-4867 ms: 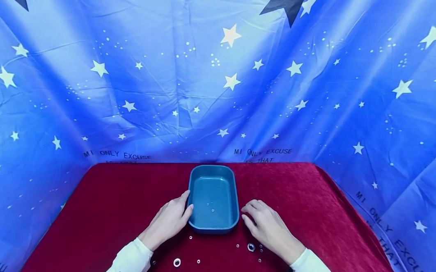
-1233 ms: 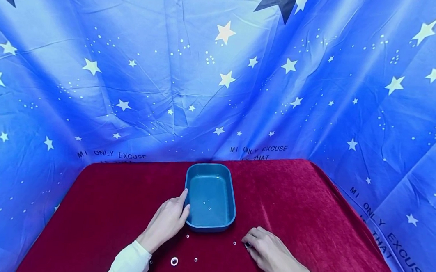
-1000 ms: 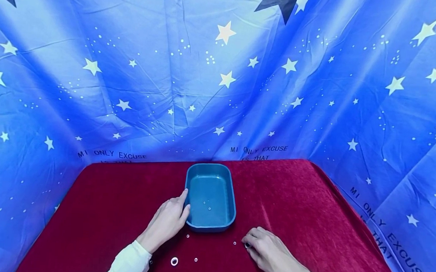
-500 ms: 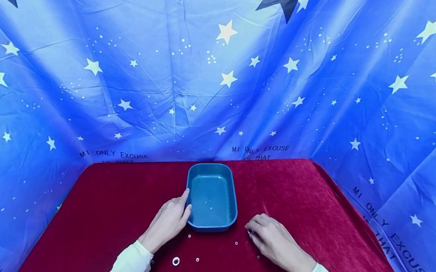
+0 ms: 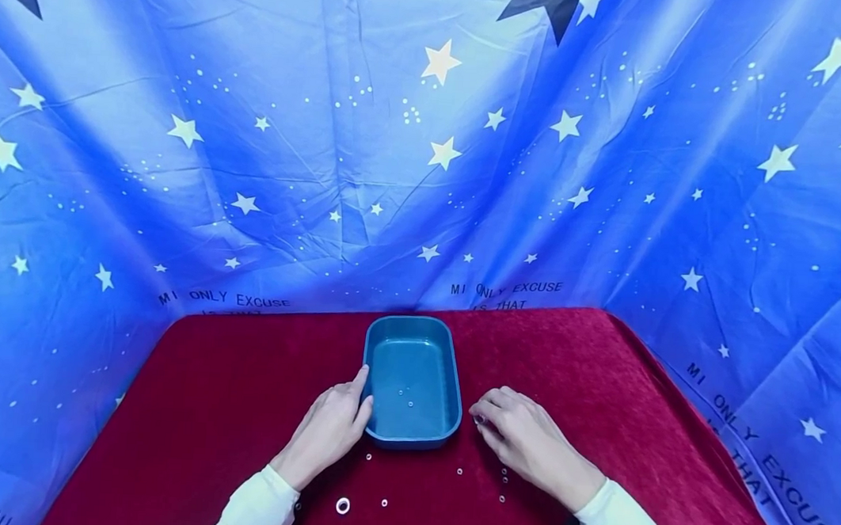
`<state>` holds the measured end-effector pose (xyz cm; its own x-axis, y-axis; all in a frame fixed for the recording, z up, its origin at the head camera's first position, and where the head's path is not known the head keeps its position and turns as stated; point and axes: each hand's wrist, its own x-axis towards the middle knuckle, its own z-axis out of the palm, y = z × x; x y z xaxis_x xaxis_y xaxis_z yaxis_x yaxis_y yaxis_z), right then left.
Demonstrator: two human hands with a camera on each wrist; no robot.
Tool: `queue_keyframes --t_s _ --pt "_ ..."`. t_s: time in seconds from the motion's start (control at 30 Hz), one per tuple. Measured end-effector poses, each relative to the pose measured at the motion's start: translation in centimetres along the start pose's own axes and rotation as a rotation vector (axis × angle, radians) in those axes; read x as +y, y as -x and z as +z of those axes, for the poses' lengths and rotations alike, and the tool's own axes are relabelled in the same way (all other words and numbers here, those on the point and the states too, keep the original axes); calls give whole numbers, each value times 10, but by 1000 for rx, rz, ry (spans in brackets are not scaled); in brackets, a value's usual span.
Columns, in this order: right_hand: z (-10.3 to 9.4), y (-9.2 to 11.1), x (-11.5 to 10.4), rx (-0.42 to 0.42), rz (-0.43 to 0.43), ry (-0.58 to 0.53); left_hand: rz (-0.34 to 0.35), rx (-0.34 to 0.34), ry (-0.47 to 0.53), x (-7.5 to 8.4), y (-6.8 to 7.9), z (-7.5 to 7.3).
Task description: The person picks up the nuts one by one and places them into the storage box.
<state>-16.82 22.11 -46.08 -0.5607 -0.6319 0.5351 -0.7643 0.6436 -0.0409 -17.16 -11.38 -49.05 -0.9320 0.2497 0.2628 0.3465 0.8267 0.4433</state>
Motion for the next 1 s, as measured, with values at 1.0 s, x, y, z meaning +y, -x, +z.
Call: queue_keyframes --t_s 1.0 --pt "13 -44 9 -12 -7 -32 10 11 -24 -2 1 2"
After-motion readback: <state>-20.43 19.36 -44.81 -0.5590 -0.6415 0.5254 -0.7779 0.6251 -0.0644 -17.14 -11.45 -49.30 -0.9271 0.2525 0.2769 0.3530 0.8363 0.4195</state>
